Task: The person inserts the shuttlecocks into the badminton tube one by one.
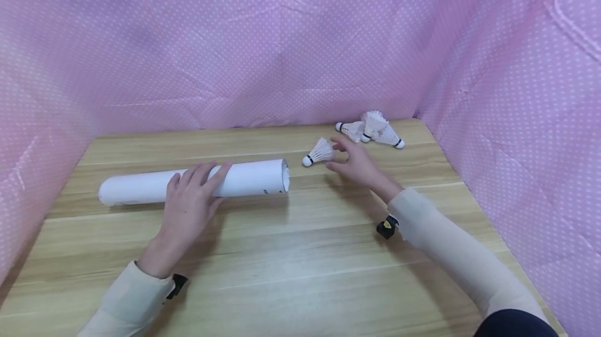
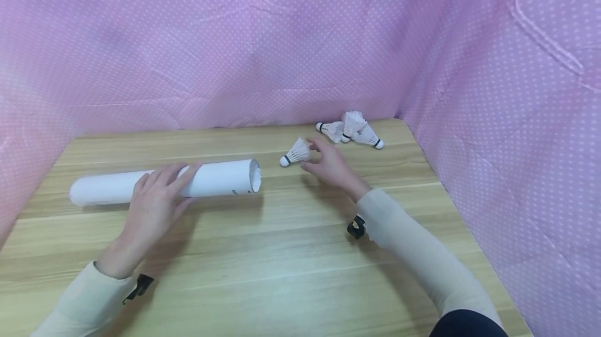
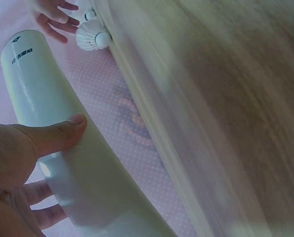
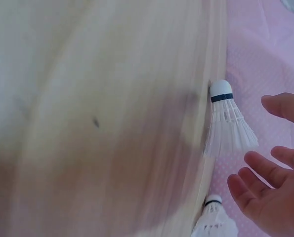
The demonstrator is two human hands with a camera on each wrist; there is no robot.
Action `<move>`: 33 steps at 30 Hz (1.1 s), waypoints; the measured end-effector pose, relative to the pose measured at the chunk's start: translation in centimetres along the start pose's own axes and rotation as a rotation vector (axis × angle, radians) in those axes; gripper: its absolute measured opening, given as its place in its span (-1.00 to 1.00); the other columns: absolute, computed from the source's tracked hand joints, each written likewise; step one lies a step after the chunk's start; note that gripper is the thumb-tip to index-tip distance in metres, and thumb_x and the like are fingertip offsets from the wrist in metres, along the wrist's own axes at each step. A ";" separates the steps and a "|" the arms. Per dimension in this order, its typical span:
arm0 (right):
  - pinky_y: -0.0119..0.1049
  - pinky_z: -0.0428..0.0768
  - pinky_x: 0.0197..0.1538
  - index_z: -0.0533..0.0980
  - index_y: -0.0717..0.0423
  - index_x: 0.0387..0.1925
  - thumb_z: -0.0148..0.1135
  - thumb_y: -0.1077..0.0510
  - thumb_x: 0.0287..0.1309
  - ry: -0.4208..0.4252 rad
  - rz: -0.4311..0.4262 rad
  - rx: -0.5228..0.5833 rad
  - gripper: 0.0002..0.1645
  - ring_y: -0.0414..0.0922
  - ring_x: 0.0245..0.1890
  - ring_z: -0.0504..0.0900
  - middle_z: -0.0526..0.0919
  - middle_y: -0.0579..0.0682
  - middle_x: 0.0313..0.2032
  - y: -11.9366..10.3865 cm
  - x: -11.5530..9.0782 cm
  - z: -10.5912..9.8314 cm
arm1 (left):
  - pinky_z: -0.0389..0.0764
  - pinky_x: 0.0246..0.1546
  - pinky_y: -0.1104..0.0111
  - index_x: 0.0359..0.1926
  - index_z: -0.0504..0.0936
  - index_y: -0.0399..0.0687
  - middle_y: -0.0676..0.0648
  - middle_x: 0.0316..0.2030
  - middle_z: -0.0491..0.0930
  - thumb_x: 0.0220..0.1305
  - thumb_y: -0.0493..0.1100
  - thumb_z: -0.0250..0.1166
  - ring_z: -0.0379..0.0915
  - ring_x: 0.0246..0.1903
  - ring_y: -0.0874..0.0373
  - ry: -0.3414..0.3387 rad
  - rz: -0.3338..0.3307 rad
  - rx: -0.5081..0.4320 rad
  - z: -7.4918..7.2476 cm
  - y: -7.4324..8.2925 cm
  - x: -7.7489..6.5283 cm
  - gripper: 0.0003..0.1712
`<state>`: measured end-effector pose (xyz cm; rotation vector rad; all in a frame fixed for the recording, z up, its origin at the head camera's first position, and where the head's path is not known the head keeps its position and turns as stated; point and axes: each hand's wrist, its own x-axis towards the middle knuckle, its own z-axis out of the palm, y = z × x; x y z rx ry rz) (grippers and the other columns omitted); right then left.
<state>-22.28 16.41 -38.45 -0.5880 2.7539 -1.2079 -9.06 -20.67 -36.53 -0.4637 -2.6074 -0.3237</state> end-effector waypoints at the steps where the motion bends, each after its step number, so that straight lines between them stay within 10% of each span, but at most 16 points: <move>1: 0.12 0.48 0.23 0.25 0.15 0.46 0.44 0.13 0.18 -0.007 -0.009 0.000 -0.12 0.21 0.25 0.46 0.52 0.26 0.23 -0.2 -0.3 0.1 | 0.27 0.10 -0.40 0.37 0.47 0.10 -0.25 0.18 0.50 -0.14 -0.34 0.64 0.39 0.18 -0.30 0.000 -0.001 -0.002 0.0 0.0 0.0 -0.01; 13: 0.03 0.60 0.06 0.48 0.28 0.24 0.42 0.20 0.19 0.038 -0.048 0.105 -0.40 0.12 0.05 0.62 0.67 0.24 -0.01 -0.3 -1.9 0.9 | 0.26 0.12 -0.39 0.37 0.47 0.09 -0.25 0.20 0.48 -0.14 -0.34 0.64 0.37 0.19 -0.29 -0.010 -0.006 0.001 0.1 -0.2 0.1 -0.02; 33: 0.09 0.33 0.37 0.25 0.12 0.47 0.53 0.20 0.06 -0.096 -0.022 0.288 -0.01 0.23 0.34 0.38 0.28 0.18 0.43 3.1 0.9 2.0 | 0.25 0.12 -0.41 0.38 0.46 0.11 -0.26 0.18 0.50 -0.15 -0.35 0.64 0.38 0.18 -0.30 -0.011 -0.006 -0.003 -0.1 -0.1 0.0 0.00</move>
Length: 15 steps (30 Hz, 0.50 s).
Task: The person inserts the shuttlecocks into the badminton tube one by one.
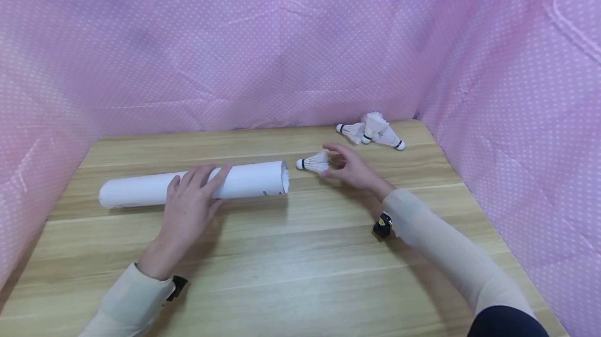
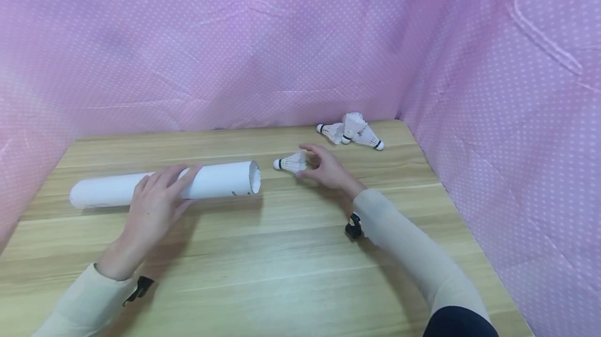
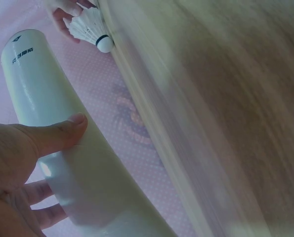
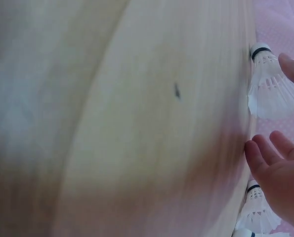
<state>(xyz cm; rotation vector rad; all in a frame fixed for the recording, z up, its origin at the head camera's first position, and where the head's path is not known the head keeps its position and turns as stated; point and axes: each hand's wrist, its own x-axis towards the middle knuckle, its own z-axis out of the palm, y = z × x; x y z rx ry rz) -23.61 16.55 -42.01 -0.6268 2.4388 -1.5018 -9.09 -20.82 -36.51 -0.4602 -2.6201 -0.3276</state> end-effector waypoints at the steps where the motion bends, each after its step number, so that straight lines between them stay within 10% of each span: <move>1: 0.09 0.34 0.36 0.26 0.13 0.46 0.53 0.21 0.06 0.004 -0.001 0.003 -0.03 0.22 0.33 0.40 0.31 0.19 0.41 0.1 0.1 0.0 | 0.26 0.12 -0.41 0.38 0.46 0.11 -0.26 0.18 0.50 -0.15 -0.35 0.64 0.38 0.18 -0.30 0.001 0.002 0.002 0.0 0.0 0.0 0.00; 15: -0.03 0.48 0.27 0.35 0.26 0.37 0.52 0.27 0.05 0.043 -0.015 0.015 -0.15 0.18 0.20 0.54 0.50 0.23 0.25 -0.1 0.3 0.6 | 0.25 0.13 -0.39 0.39 0.45 0.13 -0.26 0.18 0.50 -0.16 -0.34 0.64 0.37 0.19 -0.26 0.005 -0.006 0.009 0.1 -0.3 -0.2 0.02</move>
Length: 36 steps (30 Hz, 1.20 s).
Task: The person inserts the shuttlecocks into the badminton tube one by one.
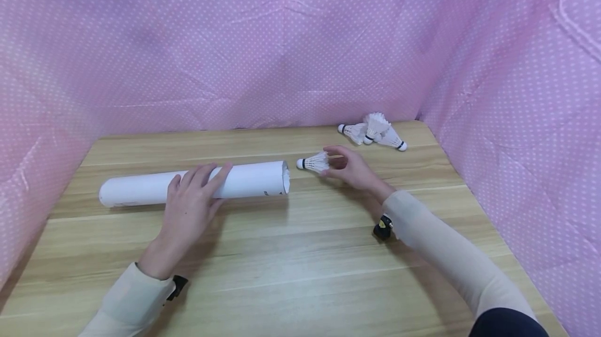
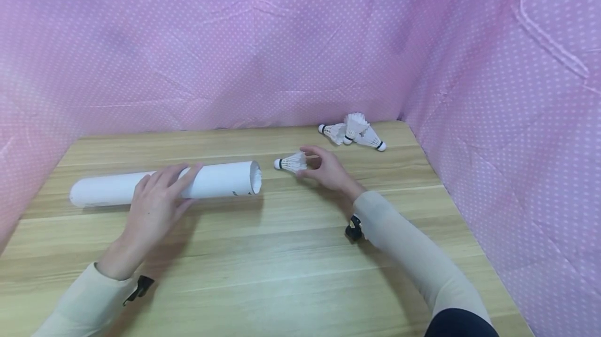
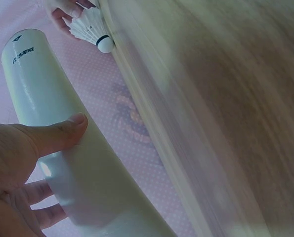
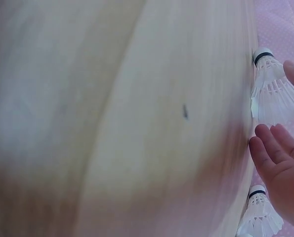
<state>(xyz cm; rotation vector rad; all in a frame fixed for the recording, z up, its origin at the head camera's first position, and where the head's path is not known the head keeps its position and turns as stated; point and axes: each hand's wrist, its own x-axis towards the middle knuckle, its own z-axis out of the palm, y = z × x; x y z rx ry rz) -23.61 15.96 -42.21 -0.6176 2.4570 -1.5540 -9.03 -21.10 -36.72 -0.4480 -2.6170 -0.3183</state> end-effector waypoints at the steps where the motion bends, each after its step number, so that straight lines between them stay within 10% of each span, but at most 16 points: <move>1: -0.03 0.48 0.27 0.35 0.26 0.37 0.52 0.27 0.05 0.002 -0.002 0.001 -0.15 0.18 0.20 0.54 0.50 0.23 0.24 0.0 0.0 0.0 | 0.25 0.13 -0.39 0.39 0.45 0.13 -0.26 0.18 0.50 -0.16 -0.34 0.64 0.36 0.19 -0.26 -0.001 0.000 0.000 0.0 0.0 0.0 0.02; 20: 0.19 0.41 0.28 0.41 0.41 0.26 0.44 0.36 0.12 0.024 -0.018 0.040 -0.32 0.33 0.14 0.51 0.53 0.42 0.10 -3.4 -1.6 0.0 | 0.26 0.11 -0.41 0.38 0.47 0.10 -0.27 0.17 0.51 -0.17 -0.34 0.65 0.39 0.18 -0.28 0.000 0.004 0.005 0.0 0.0 0.1 0.01; 36: 0.03 0.54 0.20 0.46 0.25 0.27 0.49 0.25 0.11 0.086 -0.016 0.095 -0.31 0.16 0.07 0.62 0.59 0.25 0.09 -1.1 -3.1 -1.0 | 0.28 0.09 -0.41 0.37 0.46 0.08 -0.28 0.19 0.49 -0.16 -0.32 0.65 0.39 0.17 -0.31 -0.012 0.005 0.023 0.2 -0.1 0.3 -0.01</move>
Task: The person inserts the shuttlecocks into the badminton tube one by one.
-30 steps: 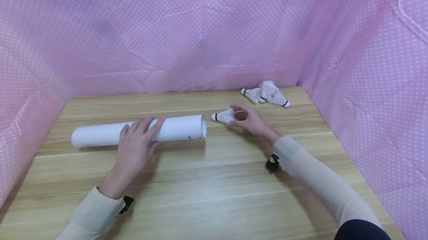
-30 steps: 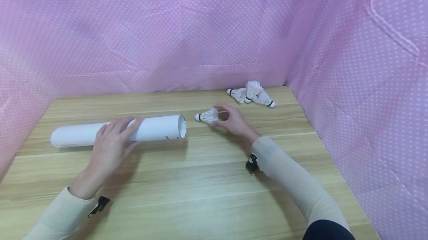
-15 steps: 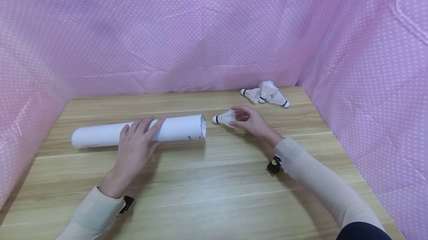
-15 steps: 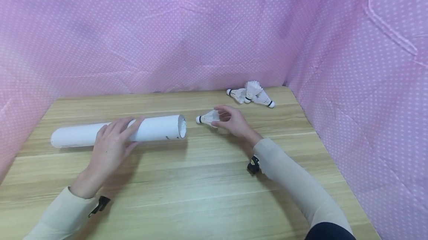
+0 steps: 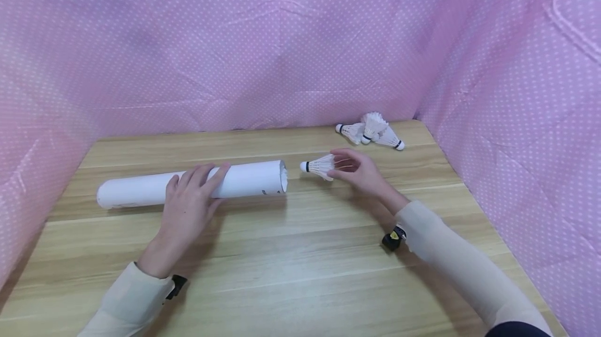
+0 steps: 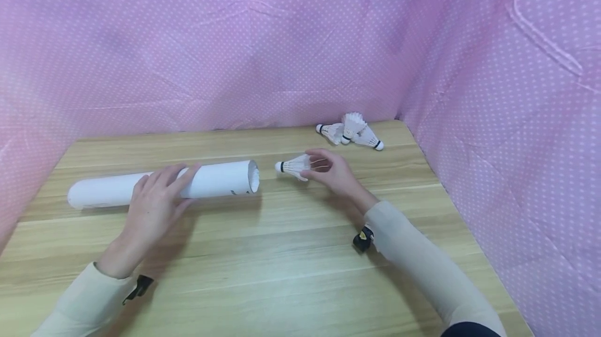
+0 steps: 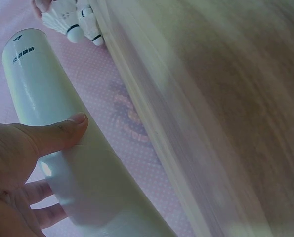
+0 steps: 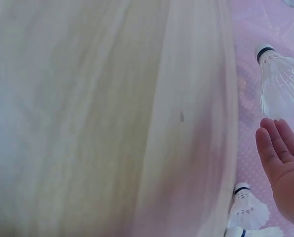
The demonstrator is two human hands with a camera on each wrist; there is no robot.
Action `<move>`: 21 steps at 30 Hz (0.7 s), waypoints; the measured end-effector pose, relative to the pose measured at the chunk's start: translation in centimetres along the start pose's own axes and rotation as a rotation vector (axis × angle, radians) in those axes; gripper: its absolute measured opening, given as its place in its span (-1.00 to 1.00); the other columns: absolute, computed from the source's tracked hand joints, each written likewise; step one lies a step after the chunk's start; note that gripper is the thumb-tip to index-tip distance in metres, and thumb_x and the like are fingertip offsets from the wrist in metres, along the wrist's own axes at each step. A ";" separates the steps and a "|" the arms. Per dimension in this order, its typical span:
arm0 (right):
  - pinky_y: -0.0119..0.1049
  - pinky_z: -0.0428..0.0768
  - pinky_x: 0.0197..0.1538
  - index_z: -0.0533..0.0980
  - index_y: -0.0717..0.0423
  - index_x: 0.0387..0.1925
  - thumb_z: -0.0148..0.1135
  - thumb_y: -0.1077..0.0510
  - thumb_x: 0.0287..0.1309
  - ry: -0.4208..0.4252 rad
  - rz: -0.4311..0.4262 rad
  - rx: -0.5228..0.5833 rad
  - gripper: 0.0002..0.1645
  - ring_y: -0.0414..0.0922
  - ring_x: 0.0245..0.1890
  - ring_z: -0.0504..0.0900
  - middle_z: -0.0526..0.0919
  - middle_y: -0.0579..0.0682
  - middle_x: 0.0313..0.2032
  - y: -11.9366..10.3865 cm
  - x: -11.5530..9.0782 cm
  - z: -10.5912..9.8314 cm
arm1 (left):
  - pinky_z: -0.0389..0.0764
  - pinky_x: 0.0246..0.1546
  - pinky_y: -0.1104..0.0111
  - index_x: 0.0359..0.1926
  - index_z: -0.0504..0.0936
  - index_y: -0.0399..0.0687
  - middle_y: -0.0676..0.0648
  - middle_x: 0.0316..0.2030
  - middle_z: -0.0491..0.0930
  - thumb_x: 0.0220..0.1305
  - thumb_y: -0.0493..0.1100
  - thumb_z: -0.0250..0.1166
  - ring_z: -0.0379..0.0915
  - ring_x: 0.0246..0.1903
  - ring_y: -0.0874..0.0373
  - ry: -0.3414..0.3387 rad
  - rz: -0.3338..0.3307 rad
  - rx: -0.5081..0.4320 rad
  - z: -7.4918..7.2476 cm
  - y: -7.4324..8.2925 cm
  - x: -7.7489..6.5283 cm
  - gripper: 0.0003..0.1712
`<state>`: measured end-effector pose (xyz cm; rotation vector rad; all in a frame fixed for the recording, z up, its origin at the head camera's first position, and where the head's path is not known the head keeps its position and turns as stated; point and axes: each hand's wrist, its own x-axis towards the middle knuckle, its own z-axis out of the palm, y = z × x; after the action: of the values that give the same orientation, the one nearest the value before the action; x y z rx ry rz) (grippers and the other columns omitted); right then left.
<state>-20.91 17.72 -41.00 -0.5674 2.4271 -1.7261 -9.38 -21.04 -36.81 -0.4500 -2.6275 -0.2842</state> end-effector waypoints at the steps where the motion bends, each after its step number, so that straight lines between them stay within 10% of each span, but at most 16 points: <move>1: 0.05 0.53 0.21 0.46 0.27 0.27 0.48 0.28 0.11 -0.002 -0.007 0.013 -0.31 0.17 0.07 0.62 0.59 0.27 0.09 -0.2 -0.2 0.0 | 0.27 0.10 -0.41 0.37 0.46 0.08 -0.28 0.19 0.49 -0.15 -0.32 0.64 0.39 0.17 -0.31 -0.003 -0.001 0.001 0.0 0.0 0.0 -0.01; 21: 0.15 0.54 0.15 0.49 0.36 0.20 0.46 0.41 0.06 -0.047 -0.148 0.130 -0.36 0.30 0.04 0.60 0.65 0.28 0.00 -3.9 -2.4 1.2 | 0.25 0.11 -0.43 0.37 0.45 0.09 -0.26 0.20 0.47 -0.12 -0.33 0.63 0.37 0.18 -0.31 -0.021 -0.006 -0.002 0.1 0.0 0.2 -0.03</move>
<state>-17.42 16.38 -38.09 -0.7795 2.2725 -1.8866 -9.55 -20.96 -36.84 -0.4487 -2.6494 -0.2859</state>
